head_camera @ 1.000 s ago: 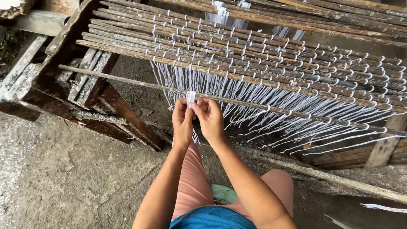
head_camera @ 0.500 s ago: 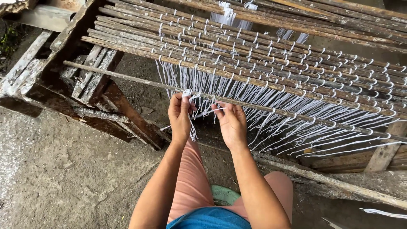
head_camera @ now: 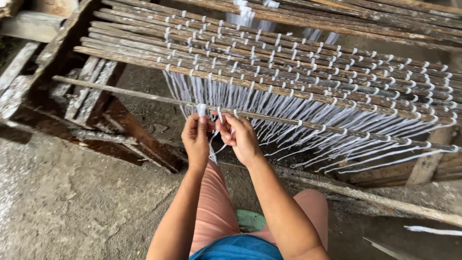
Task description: The person is manually looping white cotton wicks around a series of horizontal wooden rods on a large frame to prepare them for candle making.
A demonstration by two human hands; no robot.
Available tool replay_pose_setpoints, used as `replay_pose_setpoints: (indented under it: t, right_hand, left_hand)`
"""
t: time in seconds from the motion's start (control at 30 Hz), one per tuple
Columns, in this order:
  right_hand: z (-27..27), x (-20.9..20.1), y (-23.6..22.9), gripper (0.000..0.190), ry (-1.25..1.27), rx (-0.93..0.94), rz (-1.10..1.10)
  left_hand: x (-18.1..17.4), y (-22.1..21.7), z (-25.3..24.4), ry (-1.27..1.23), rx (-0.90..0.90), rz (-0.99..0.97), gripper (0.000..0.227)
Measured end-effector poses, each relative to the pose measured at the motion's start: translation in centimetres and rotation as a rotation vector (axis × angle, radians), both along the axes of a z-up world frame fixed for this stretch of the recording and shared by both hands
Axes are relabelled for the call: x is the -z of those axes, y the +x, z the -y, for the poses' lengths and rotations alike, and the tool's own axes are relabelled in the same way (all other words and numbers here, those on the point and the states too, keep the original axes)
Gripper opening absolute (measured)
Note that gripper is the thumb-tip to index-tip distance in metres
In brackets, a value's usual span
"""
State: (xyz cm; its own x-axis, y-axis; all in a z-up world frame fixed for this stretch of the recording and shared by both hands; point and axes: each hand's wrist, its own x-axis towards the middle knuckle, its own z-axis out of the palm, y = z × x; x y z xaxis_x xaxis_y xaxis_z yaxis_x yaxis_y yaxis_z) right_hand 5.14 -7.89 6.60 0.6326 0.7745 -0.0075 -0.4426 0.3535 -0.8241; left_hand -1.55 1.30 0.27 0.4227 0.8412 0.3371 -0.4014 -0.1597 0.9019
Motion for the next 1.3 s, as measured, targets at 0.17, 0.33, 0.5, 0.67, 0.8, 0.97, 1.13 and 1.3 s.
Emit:
replay_pose_setpoints:
  t: [0.17,0.33,0.5,0.67,0.8,0.97,1.13,1.3]
  right_hand:
    - [2.8,4.4,2.3,0.034,0.078,0.099,-0.149]
    - [4.8,4.8,2.9,0.036,0.071,0.188,-0.124]
    - [5.3,5.0,3.5,0.054,0.075,0.190,-0.146]
    - [4.7,6.5,3.1,0.066,-0.035,0.203,0.024]
    - [5.4,13.7,2.4,0.064,-0.347,0.249,0.458]
    - [8.9,25.7,1.3,0.035,-0.575,0.228,0.623]
    - [13.5,33.5,3.0,0.073,-1.351,-0.438,0.655]
    - [7.5,17.5,1.1,0.040,-0.813,-0.708,0.640]
  left_hand:
    - [-0.7,-0.1,-0.1,-0.013,0.046,-0.003,0.017]
    - [-1.0,0.0,0.2,-0.010,0.048,-0.012,0.018]
    - [-0.8,-0.1,0.1,0.009,0.032,-0.025,0.016]
    - [-1.0,-0.2,-0.1,0.003,0.045,-0.025,0.017]
    - [-1.4,-0.2,-0.1,-0.004,0.068,-0.027,0.016]
    - [-0.1,0.3,-0.7,-0.021,0.058,0.006,0.016]
    - [0.0,0.2,-0.8,-0.034,0.035,0.065,0.013]
    - [-0.3,-0.3,-0.3,-0.096,0.076,0.130,0.018]
